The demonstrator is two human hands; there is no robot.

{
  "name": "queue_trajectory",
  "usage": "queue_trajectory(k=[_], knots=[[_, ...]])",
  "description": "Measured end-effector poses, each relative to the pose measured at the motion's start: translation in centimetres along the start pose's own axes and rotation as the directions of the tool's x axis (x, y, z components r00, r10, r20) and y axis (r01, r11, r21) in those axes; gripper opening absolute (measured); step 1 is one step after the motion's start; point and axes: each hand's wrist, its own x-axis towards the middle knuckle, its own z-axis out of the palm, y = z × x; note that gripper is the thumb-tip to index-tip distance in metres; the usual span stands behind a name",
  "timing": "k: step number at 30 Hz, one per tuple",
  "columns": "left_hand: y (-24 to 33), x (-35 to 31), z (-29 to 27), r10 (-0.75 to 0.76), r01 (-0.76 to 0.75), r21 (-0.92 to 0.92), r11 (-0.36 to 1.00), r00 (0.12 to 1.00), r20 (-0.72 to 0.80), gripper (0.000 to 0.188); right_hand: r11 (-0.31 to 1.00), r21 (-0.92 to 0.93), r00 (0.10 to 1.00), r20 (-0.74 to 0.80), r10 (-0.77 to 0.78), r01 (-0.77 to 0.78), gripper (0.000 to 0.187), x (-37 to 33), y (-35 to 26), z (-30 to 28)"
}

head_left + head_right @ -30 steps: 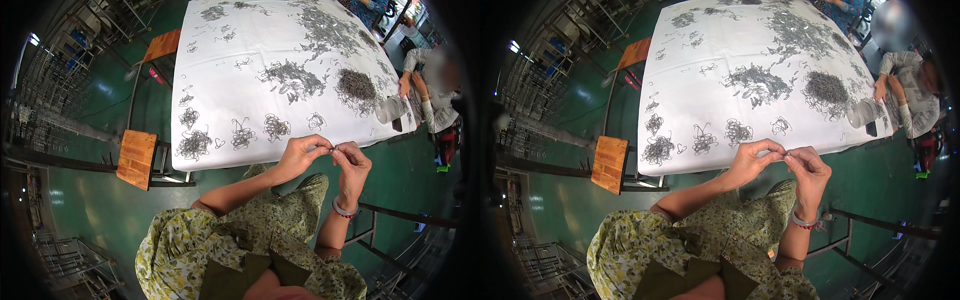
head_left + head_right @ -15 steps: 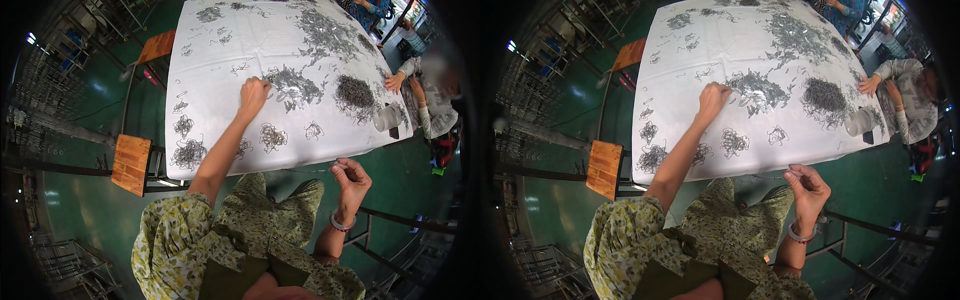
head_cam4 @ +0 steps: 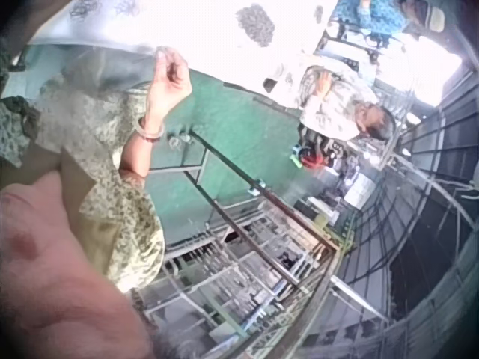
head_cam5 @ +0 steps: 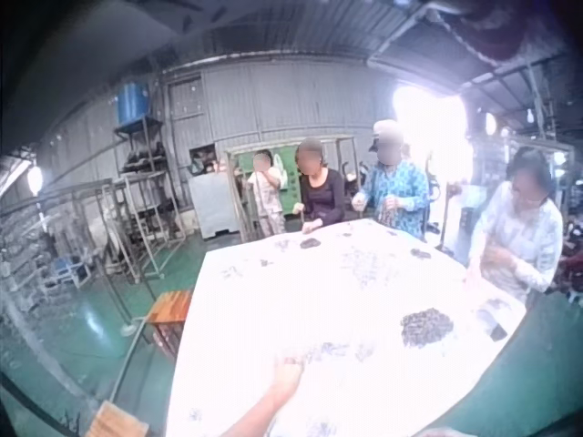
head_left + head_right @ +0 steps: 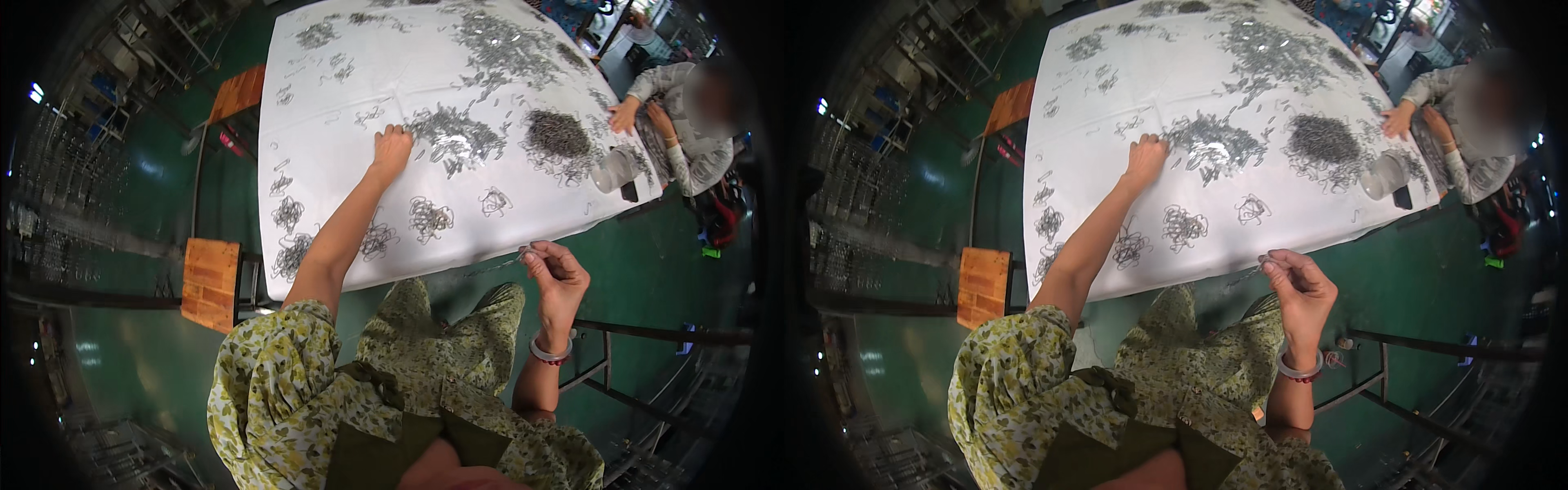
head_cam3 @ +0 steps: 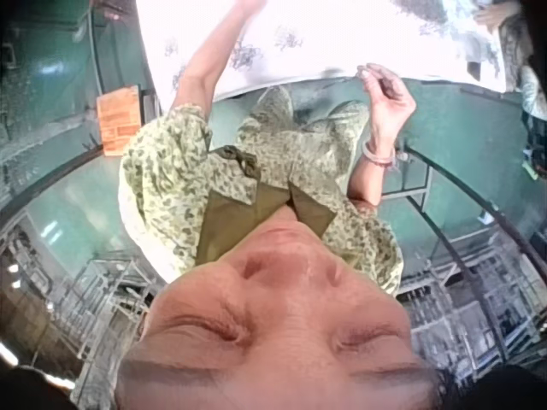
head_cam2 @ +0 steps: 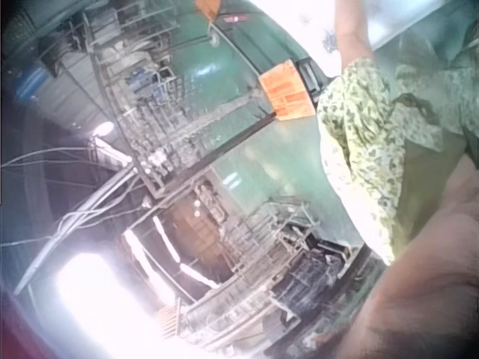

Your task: The person sits at a table and repeatedly picks up small wire pieces, bends them into loops, and places them into a pile. They occasionally adjust the pile of wires on the table while continuing the repetitive assembly.

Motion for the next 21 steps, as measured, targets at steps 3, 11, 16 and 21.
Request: queue_trajectory(k=[3,11,16,21], knots=[[0.8,0.3,-1.3,0.039,-0.040,0.044,0.998,0.999,0.008,0.015,0.999,-0.050,1.000,0.009,0.001,0.000,0.017,-0.2,-0.1,-0.4],[-1.4,0.1,-4.4,-0.076,0.054,-0.143,0.988,0.986,-0.148,0.011,0.999,0.028,1.000,-0.004,-0.015,0.015,0.019,-1.1,0.3,-1.2],[-2.5,-2.5,-2.4,-0.151,0.152,-0.147,0.978,0.988,0.016,0.013,1.000,-0.004,1.000,-0.025,0.003,-0.003,0.017,-1.6,1.1,-1.5],[-4.1,-2.6,-2.6,-0.225,0.239,-0.114,0.964,0.966,0.124,0.016,0.999,0.042,1.000,-0.011,0.007,-0.007,0.016,-2.4,1.8,-1.6]])
